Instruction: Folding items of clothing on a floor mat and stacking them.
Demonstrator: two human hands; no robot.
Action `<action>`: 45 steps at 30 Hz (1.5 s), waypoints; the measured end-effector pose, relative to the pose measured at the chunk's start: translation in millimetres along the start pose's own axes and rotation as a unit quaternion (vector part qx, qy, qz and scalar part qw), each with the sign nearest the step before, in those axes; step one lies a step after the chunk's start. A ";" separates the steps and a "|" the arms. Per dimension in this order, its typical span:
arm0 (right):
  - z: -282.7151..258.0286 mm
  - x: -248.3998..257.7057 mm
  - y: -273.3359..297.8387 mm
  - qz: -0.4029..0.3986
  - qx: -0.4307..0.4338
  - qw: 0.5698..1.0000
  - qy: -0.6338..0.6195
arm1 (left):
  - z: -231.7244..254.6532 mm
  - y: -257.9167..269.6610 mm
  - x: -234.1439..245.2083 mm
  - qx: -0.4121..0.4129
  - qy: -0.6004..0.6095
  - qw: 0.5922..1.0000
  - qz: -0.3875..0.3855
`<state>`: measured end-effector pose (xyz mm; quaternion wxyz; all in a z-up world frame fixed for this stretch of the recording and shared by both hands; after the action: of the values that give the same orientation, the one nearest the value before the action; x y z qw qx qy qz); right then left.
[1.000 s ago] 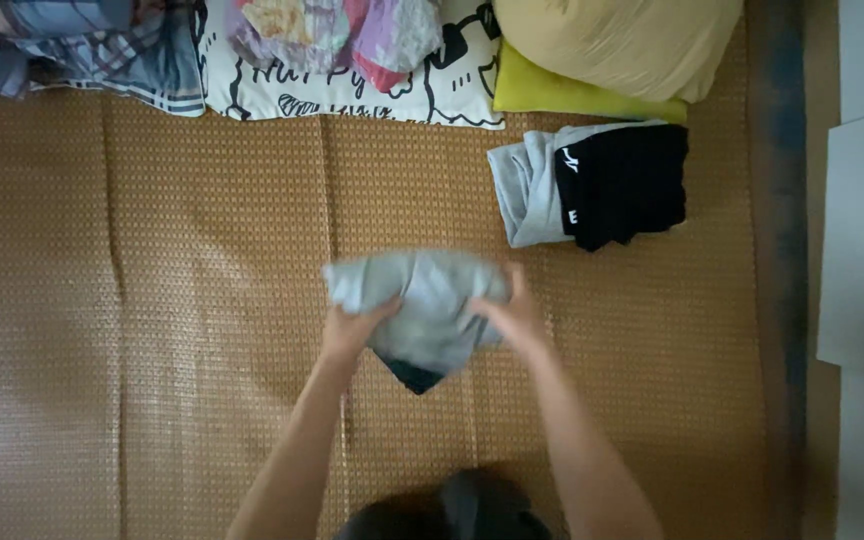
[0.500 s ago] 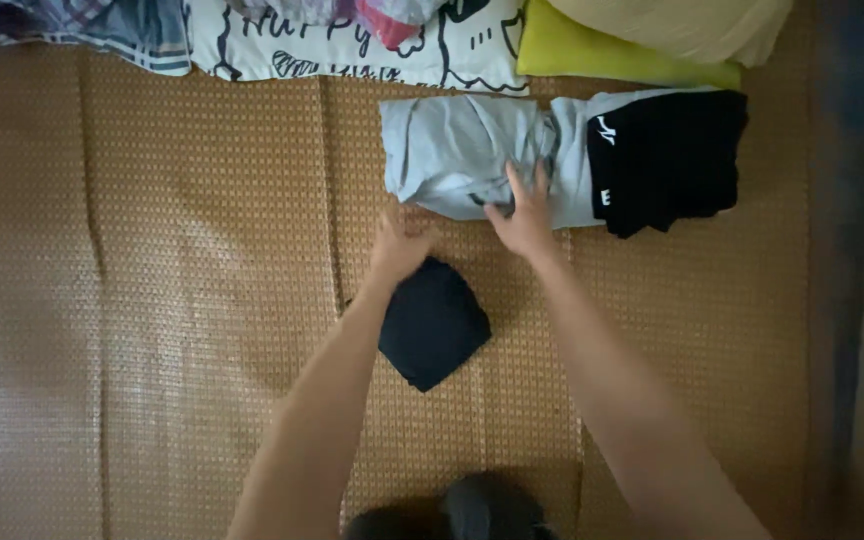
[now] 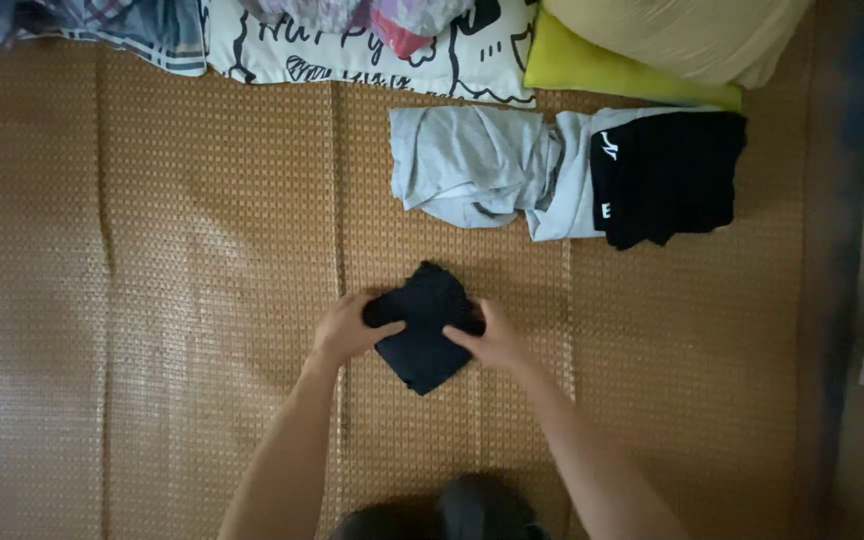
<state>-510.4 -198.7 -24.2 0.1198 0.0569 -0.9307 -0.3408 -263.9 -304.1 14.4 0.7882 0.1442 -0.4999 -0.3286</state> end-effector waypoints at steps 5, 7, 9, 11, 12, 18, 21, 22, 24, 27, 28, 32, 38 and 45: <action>28.7 -13.3 -6.1 0.058 -0.026 0.996 0.066 | -50.6 42.7 -55.5 0.149 0.161 0.975 0.031; 29.2 -13.1 -7.6 0.069 -0.032 0.993 0.087 | -49.2 50.4 -86.9 0.164 0.316 0.934 0.035; 26.8 -15.3 -10.1 0.087 0.039 0.993 0.072 | -33.3 60.7 -101.9 0.241 0.354 0.902 0.056; 52.8 -22.5 -22.5 0.075 0.017 0.996 0.049 | -13.3 54.0 -94.6 0.189 0.364 0.905 0.111; 66.5 -26.2 -29.5 0.064 -0.005 0.998 0.027 | -1.0 51.1 -85.7 0.136 0.373 0.902 0.167; -40.6 45.3 7.6 0.188 0.072 0.957 -0.210 | 70.7 -5.9 -13.1 -0.032 0.434 0.861 0.263; -86.6 88.0 7.0 0.254 0.084 0.921 -0.282 | 123.2 -42.2 52.3 -0.063 0.459 0.846 0.263; -95.5 98.4 -3.3 0.256 0.085 0.921 -0.283 | 135.3 -52.1 71.4 -0.065 0.459 0.846 0.263; -127.2 128.6 -14.0 0.334 0.174 0.914 -0.152 | 162.4 -69.8 111.4 -0.078 0.400 0.871 0.275; -123.7 147.9 -53.3 0.346 0.128 0.929 -0.027 | 165.1 -79.3 126.5 0.079 0.182 0.939 0.281; -111.6 150.0 -60.1 0.348 0.128 0.928 -0.027 | 165.5 -76.4 125.3 0.077 0.182 0.939 0.281; -121.4 150.8 -50.1 0.382 0.217 0.889 0.126 | 178.5 -74.6 108.9 -0.012 -0.076 0.956 0.284; -138.2 121.8 -53.8 0.312 0.308 0.867 0.238 | 178.9 -97.0 46.0 -0.103 -0.251 0.951 0.147; -115.7 112.6 -78.7 0.195 0.270 0.928 0.165 | 169.2 -111.1 26.0 -0.057 -0.253 0.965 0.042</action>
<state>-586.8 -351.5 31.1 0.3156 -0.0397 -0.9475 -0.0320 -447.5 -386.6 48.4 0.6562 -0.0098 -0.6693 -0.3484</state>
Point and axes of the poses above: each hand's wrist, its own y-axis away from the middle knuckle, its own x-axis out of the back of the hand, z = x × y, the point moved 7 cm from there along -y, towards the middle knuckle, and after that the axes turned 7 degrees about -y, right-handed, at the moved point
